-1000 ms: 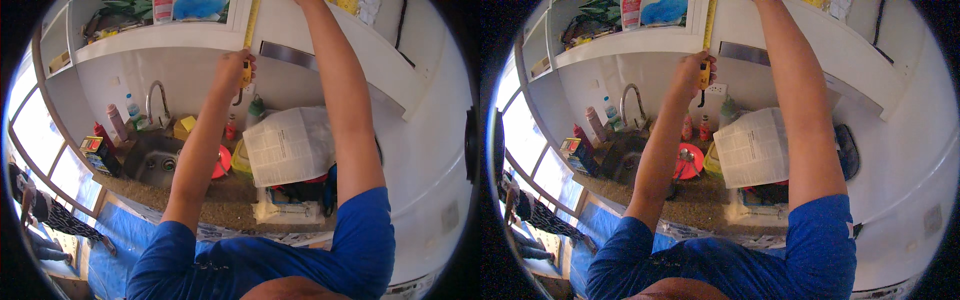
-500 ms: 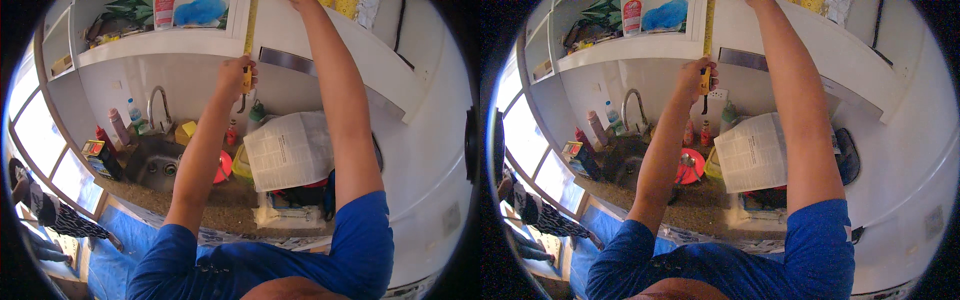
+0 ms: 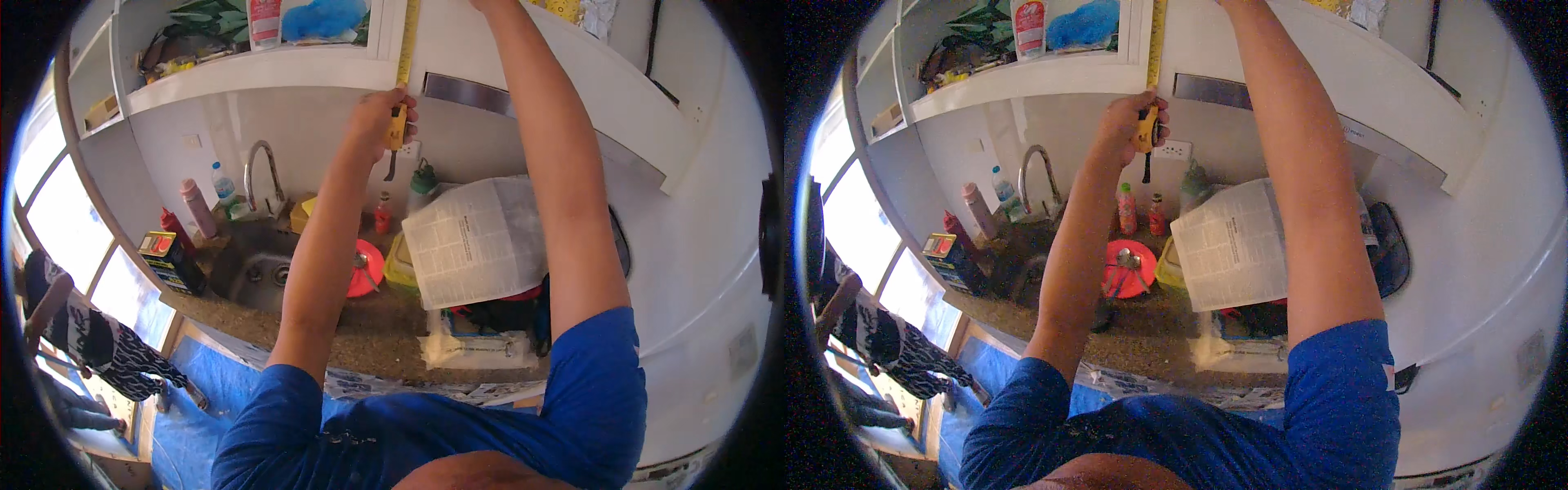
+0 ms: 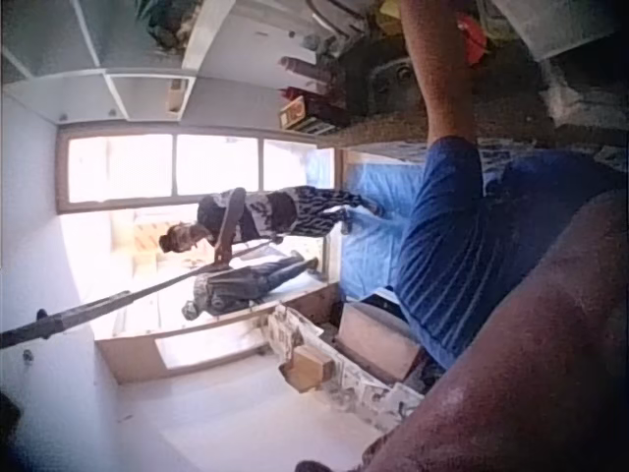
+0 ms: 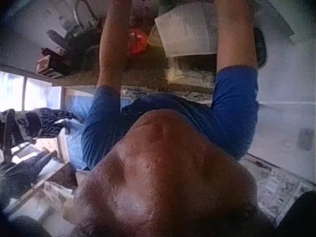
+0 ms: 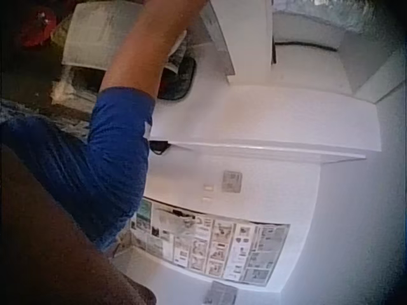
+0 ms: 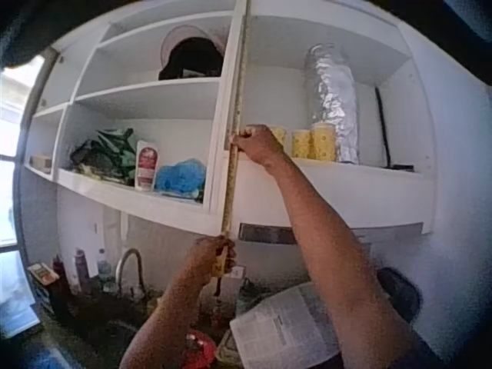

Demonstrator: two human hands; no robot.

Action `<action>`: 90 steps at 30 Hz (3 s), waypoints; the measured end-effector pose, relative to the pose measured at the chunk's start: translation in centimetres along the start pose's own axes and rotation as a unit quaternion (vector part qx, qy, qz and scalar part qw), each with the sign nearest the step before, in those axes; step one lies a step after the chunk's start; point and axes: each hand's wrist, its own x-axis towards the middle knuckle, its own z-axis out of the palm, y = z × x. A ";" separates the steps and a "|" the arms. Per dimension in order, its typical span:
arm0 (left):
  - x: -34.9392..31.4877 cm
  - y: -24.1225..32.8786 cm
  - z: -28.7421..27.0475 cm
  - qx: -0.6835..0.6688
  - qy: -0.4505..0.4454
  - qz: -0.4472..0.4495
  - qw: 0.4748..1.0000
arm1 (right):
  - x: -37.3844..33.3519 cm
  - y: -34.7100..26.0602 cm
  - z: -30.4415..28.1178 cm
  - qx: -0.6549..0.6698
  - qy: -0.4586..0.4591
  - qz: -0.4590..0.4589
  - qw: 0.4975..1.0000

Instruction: The person measures the height of a kitchen cabinet using a tape measure, extending the tape from the bottom to the top edge while other individuals are present in the room.

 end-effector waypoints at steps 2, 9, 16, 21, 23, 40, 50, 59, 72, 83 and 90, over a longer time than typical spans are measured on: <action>-0.2 -0.1 -0.8 -0.012 -0.025 0.014 1.000 | -0.3 -0.6 0.0 -0.026 0.017 0.000 1.000; -1.2 -1.9 -1.8 0.011 0.002 0.041 0.999 | -0.2 -0.1 0.1 -0.031 0.027 -0.014 0.999; -1.9 -4.6 -2.8 0.041 0.020 0.047 0.998 | -0.2 -0.8 0.0 -0.024 0.013 0.028 0.999; -1.6 -4.5 -3.2 0.031 0.015 0.040 0.999 | -0.8 -1.5 -0.2 -0.010 0.003 0.040 0.999; -1.7 -4.7 -2.8 0.018 0.006 0.045 0.999 | -0.6 -0.8 -0.1 0.021 -0.005 0.034 0.999; -2.4 -5.3 0.2 0.013 0.045 0.077 0.996 | 0.9 1.4 -0.3 0.124 -0.013 0.019 0.992; -1.7 -6.6 1.3 0.033 0.075 0.096 0.992 | 1.5 1.7 0.1 0.101 0.009 0.025 0.995; -1.3 -7.3 2.7 0.006 0.078 0.116 0.990 | 0.7 1.2 -1.2 0.119 0.072 0.005 0.990; -1.5 -6.1 2.1 0.042 0.104 0.065 0.992 | -32.2 2.4 1.4 -0.341 0.038 -0.053 0.938; -1.1 -6.3 1.7 0.032 0.072 0.059 0.995 | -33.1 3.5 1.0 -0.365 0.011 -0.002 0.931; -1.1 -6.2 1.4 0.009 0.071 0.051 0.996 | -33.1 2.5 -0.3 -0.371 0.002 -0.009 0.929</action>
